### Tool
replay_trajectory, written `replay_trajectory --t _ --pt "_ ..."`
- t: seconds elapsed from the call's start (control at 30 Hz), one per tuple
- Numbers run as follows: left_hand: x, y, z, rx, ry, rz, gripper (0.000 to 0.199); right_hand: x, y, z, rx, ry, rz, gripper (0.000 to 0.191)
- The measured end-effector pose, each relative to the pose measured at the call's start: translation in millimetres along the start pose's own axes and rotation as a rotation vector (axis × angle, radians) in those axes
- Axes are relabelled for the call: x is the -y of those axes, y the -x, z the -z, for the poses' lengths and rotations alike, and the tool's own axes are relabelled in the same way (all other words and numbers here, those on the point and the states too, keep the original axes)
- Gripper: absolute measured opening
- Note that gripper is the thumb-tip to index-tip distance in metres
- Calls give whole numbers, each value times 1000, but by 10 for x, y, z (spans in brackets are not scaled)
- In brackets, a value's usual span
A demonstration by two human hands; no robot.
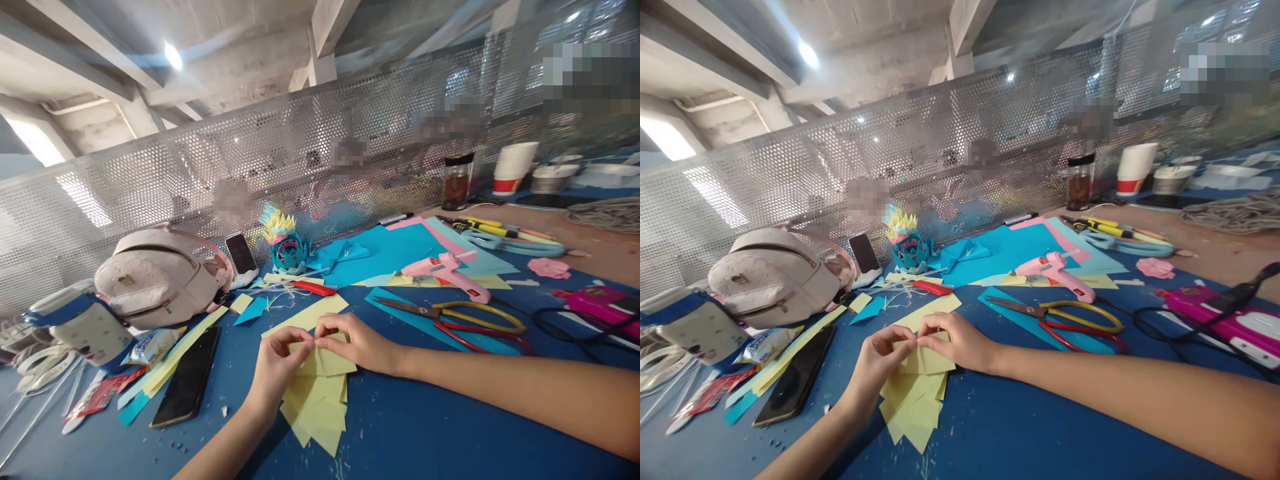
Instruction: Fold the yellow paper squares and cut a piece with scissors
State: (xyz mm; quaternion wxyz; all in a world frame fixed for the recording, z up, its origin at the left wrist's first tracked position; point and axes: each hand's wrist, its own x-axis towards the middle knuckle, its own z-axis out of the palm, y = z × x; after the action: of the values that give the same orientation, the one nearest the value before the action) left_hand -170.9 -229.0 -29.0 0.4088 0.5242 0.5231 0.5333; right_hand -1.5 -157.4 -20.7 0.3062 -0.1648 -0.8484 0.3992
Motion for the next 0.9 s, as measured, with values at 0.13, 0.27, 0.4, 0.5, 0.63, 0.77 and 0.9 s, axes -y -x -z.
replay_trajectory --t 0.13,0.27,0.4,0.5,0.63,0.77,0.9 --pt "-28 12 -10 -4 -5 29 12 11 2 1 -8 -3 5 15" --pt "-21 -1 5 19 8 61 16 24 4 -3 -27 1 1 17" --pt "7 -33 40 36 12 94 21 25 3 -5 -43 2 -22 18" --pt "17 -32 48 17 -33 98 21 17 1 -3 -43 -13 -26 19" --pt "17 -5 30 -11 20 111 22 7 -3 0 -41 -27 -72 21" --pt "23 1 37 -49 55 132 21 -19 -20 -4 -62 -52 -122 23" --pt "24 -38 103 -110 105 98 24 -99 -45 -16 -101 -114 -211 25"
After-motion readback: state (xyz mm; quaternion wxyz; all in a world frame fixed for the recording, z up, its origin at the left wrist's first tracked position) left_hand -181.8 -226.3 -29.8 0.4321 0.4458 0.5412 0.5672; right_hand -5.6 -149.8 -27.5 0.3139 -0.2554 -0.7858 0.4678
